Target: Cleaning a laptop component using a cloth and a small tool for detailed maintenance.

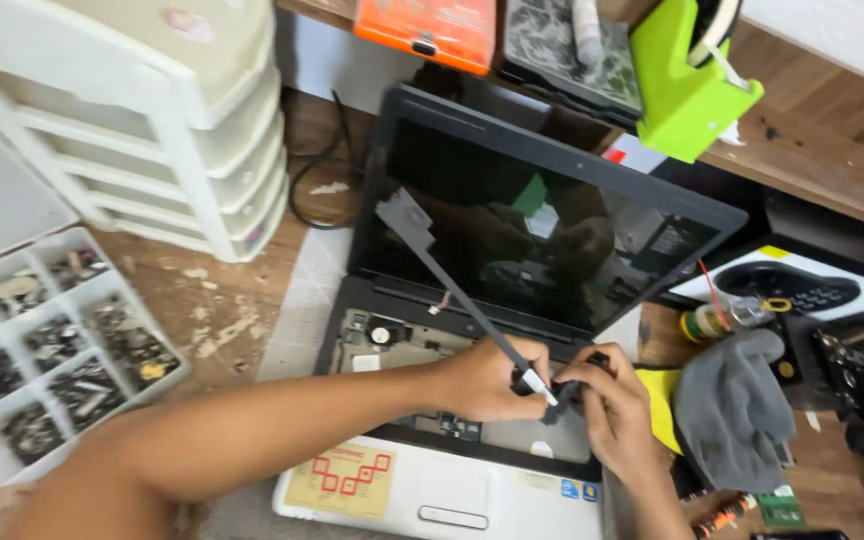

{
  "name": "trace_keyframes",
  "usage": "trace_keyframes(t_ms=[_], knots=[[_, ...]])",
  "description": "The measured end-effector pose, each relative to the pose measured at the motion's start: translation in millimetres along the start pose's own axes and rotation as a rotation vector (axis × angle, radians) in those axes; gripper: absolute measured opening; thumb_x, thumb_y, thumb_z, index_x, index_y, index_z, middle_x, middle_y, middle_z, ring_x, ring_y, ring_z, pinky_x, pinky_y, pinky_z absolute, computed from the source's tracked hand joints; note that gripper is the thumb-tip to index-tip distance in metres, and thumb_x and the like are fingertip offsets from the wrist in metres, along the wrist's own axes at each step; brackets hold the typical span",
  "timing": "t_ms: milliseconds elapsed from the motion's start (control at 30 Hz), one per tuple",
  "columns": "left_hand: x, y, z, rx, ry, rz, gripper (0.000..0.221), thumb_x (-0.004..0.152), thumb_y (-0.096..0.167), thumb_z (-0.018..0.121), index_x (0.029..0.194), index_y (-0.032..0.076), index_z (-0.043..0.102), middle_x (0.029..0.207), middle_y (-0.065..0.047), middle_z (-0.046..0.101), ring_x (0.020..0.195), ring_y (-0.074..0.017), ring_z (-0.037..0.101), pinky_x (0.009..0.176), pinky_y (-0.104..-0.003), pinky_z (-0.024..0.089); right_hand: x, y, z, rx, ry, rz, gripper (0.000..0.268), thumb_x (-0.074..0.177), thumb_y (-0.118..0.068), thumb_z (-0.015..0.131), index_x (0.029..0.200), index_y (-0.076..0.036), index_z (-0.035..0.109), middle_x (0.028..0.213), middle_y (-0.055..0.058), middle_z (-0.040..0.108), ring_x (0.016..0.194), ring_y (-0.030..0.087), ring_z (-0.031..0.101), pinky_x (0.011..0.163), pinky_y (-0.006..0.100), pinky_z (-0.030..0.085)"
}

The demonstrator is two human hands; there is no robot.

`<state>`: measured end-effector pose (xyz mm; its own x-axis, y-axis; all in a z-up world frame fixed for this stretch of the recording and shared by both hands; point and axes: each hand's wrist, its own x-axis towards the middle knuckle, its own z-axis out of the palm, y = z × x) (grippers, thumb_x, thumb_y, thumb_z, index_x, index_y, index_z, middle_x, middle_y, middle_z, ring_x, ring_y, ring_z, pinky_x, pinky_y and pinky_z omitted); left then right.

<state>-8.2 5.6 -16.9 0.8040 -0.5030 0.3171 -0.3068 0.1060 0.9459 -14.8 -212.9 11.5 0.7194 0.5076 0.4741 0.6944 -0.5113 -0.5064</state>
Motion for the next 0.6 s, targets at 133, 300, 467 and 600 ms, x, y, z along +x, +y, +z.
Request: trace_keyframes(t_ms=[133,300,467,600], knots=[[-2,-1,1,-0.015,0.058,0.077,0.017,0.087,0.015,0.078,0.093,0.013,0.062,0.075,0.003,0.062,0.065,-0.0064,0.052,0.059,-0.023,0.042,-1,11,3,-0.024,0.043,0.021,0.035,0.094,0.007,0.042,0.093,-0.011,0.073,0.097,0.009,0.057,0.090,0.022,0.061,0.083,0.032,0.046],[-2,18,-5,-0.297,0.080,-0.085,0.029,0.090,0.013,0.074,0.111,0.003,0.058,0.087,-0.014,0.068,0.060,-0.0173,0.066,0.056,-0.029,0.056,-3,29,-12,0.003,0.102,0.056,0.038,0.101,0.002,0.036,0.090,-0.011,0.071,0.099,0.008,0.057,0.089,0.020,0.058,0.087,0.031,0.043],[-15,11,-5,-0.580,0.183,-0.080,0.040,0.082,-0.003,0.077,0.119,-0.008,0.061,0.096,-0.021,0.066,0.073,-0.0189,0.071,0.057,-0.029,0.064,-1,42,-22,0.063,0.241,0.008,0.041,0.095,0.016,0.044,0.082,-0.008,0.074,0.084,0.014,0.059,0.068,0.027,0.054,0.072,0.038,0.047],[-29,19,-15,-0.542,0.209,-0.149,0.046,0.079,-0.004,0.077,0.121,-0.009,0.060,0.097,-0.021,0.065,0.071,-0.0200,0.071,0.058,-0.030,0.064,-7,57,-27,0.029,0.257,-0.017,0.039,0.095,0.017,0.045,0.084,-0.007,0.074,0.085,0.015,0.058,0.071,0.028,0.055,0.074,0.039,0.047]])
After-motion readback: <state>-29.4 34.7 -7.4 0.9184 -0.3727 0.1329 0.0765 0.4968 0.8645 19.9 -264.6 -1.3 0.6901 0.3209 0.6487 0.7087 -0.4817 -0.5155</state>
